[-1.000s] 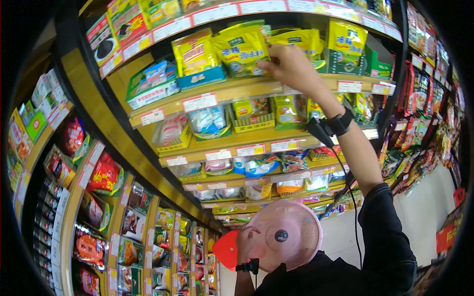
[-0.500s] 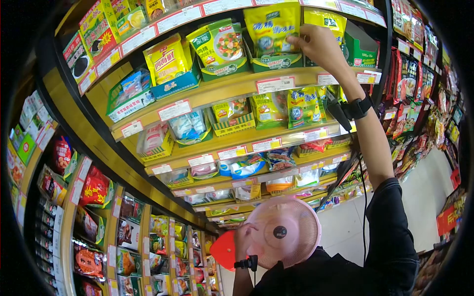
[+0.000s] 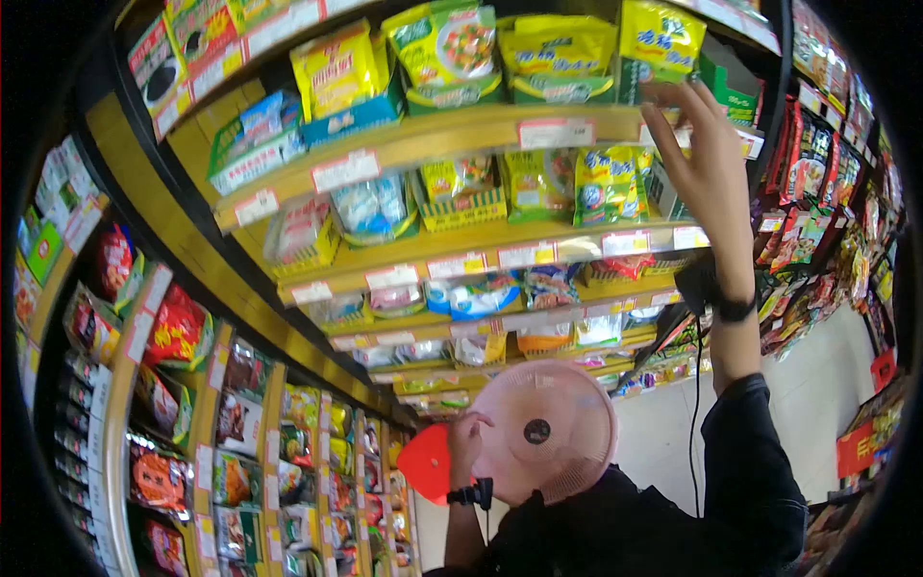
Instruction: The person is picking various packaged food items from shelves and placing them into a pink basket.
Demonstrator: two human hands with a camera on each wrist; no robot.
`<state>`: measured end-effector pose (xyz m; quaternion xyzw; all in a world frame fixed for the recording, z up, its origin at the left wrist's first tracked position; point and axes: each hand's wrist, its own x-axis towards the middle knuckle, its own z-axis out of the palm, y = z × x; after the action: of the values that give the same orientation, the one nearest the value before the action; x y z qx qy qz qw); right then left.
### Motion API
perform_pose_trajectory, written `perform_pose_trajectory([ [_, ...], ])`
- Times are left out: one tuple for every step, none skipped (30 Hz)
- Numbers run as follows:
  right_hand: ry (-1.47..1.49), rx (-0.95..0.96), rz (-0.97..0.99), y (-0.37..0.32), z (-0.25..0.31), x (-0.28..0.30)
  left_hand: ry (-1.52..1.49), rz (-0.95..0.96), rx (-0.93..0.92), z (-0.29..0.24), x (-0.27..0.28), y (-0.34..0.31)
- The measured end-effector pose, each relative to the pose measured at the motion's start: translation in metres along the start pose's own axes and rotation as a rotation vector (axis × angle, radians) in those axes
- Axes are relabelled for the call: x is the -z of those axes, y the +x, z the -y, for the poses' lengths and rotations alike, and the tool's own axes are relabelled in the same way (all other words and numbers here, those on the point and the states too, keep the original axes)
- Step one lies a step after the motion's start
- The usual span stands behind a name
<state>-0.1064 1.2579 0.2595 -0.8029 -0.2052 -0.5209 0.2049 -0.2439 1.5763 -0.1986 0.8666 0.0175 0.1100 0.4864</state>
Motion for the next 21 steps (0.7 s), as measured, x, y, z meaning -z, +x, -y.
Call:
perform_pose_trajectory([
  [-0.026,-0.083,0.093,-0.029,0.016,0.011,-0.013,0.028,-0.013,0.007,0.003,0.0],
  [0.155,-0.041,0.252,-0.064,0.017,0.014,-0.022,0.053,-0.033,0.01,0.005,-0.001],
  [0.336,-0.003,0.401,-0.101,0.007,0.014,-0.023,0.049,-0.013,0.011,0.006,-0.004],
  [0.482,0.051,0.654,-0.132,-0.005,0.011,-0.041,0.041,0.01,0.011,0.007,-0.005],
  [0.547,-0.05,0.858,-0.172,-0.016,0.001,-0.059,0.031,0.028,0.01,0.008,-0.006],
  [0.58,-0.267,0.922,-0.214,-0.022,-0.011,-0.079,0.046,0.095,0.01,0.008,-0.009],
  [0.605,-0.484,0.979,-0.254,-0.027,-0.024,-0.081,0.042,0.1,0.008,0.007,-0.009],
  [0.564,-0.507,0.926,-0.294,-0.032,-0.033,-0.132,0.071,0.077,0.004,0.007,-0.009],
  [0.522,-0.534,0.874,-0.332,-0.037,-0.041,-0.182,0.104,0.056,0.003,0.005,-0.011],
  [0.524,-0.54,0.878,-0.371,-0.048,-0.051,-0.179,0.108,0.062,0.007,-0.002,-0.011],
  [0.637,-0.72,0.915,-0.411,-0.058,-0.059,-0.166,0.16,0.033,0.015,-0.013,-0.012],
  [0.748,-0.904,0.942,-0.438,-0.064,-0.062,-0.153,0.215,0.002,0.019,-0.021,-0.013],
  [0.746,-0.923,0.937,-0.453,-0.063,-0.059,-0.149,0.232,0.005,0.009,-0.025,-0.016],
  [0.851,-1.133,1.04,-0.466,-0.064,-0.054,-0.146,0.24,-0.017,-0.011,-0.026,-0.017],
  [0.954,-1.342,1.133,-0.477,-0.068,-0.047,-0.146,0.246,-0.044,-0.022,-0.03,-0.016],
  [1.055,-1.179,1.122,-0.493,-0.077,-0.037,-0.109,0.359,-0.025,-0.012,-0.037,-0.017],
  [1.046,-1.187,1.114,-0.511,-0.082,-0.028,-0.114,0.369,-0.029,-0.005,-0.048,-0.024],
  [1.012,-1.283,1.147,-0.515,-0.081,-0.018,-0.123,0.341,0.07,-0.009,-0.057,-0.029],
  [0.978,-1.383,1.178,-0.519,-0.08,-0.01,-0.13,0.315,0.172,-0.011,-0.064,-0.037],
  [0.972,-1.349,1.197,-0.53,-0.085,-0.005,-0.256,0.338,0.09,0.011,-0.076,-0.04],
  [0.972,-1.367,1.184,-0.534,-0.086,0.0,-0.252,0.356,0.09,0.014,-0.08,-0.038],
])
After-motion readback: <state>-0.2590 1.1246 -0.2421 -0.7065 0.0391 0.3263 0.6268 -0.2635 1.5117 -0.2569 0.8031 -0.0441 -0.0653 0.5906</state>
